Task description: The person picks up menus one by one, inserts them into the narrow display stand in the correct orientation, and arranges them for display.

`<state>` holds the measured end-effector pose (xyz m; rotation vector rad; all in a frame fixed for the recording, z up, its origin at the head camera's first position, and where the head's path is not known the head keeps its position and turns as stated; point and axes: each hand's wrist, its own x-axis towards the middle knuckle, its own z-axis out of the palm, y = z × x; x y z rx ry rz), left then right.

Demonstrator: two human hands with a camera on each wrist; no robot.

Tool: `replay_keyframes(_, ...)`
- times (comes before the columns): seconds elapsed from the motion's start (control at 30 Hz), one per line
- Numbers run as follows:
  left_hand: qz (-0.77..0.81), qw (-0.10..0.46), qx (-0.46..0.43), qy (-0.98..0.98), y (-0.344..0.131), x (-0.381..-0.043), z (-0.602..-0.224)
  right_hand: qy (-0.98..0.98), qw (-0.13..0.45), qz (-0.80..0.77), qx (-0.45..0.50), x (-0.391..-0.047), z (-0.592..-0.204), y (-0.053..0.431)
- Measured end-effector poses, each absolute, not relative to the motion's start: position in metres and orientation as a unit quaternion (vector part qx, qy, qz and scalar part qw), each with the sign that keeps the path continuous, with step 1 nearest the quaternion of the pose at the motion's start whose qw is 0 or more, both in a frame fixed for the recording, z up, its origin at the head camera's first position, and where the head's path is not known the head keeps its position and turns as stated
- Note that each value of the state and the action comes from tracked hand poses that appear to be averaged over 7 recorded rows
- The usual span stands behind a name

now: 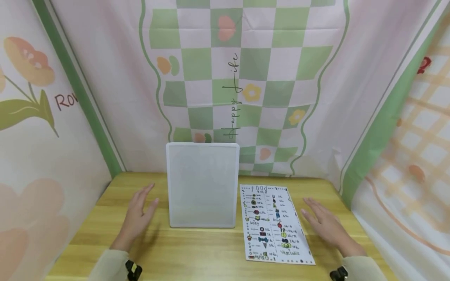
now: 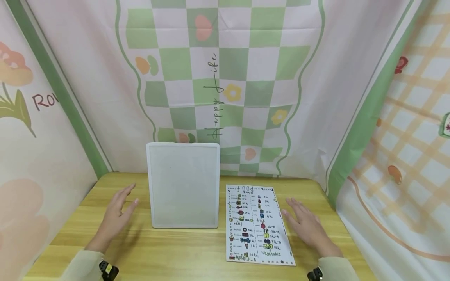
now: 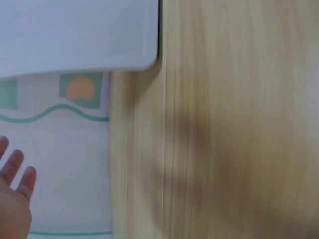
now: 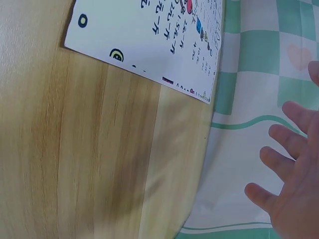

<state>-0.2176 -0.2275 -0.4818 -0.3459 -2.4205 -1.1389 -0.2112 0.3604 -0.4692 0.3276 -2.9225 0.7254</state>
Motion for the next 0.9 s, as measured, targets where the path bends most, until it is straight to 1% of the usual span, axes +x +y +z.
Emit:
replay_keyframes(0.27,-0.407,0.284,-0.153,-0.854,-0.209,-0.217,-0.479,-0.958,0.067,0.254,0.117,-0.21,-0.468,0.357)
replay_keyframes(0.43,-0.406,0.301,-0.186,-0.843,-0.194,-0.218,-0.478,-0.95,0.073,0.277,0.125,-0.209,-0.467,0.354)
replay_keyframes(0.6,-0.418,0.284,-0.226,-0.833,-0.173,-0.219,-0.48,-0.943,0.052,0.306,0.118,-0.209,-0.47,0.352)
replay_keyframes(0.9,-0.441,0.219,-0.274,-0.826,-0.129,-0.221,-0.49,-0.94,-0.007,0.331,0.079,-0.209,-0.478,0.351)
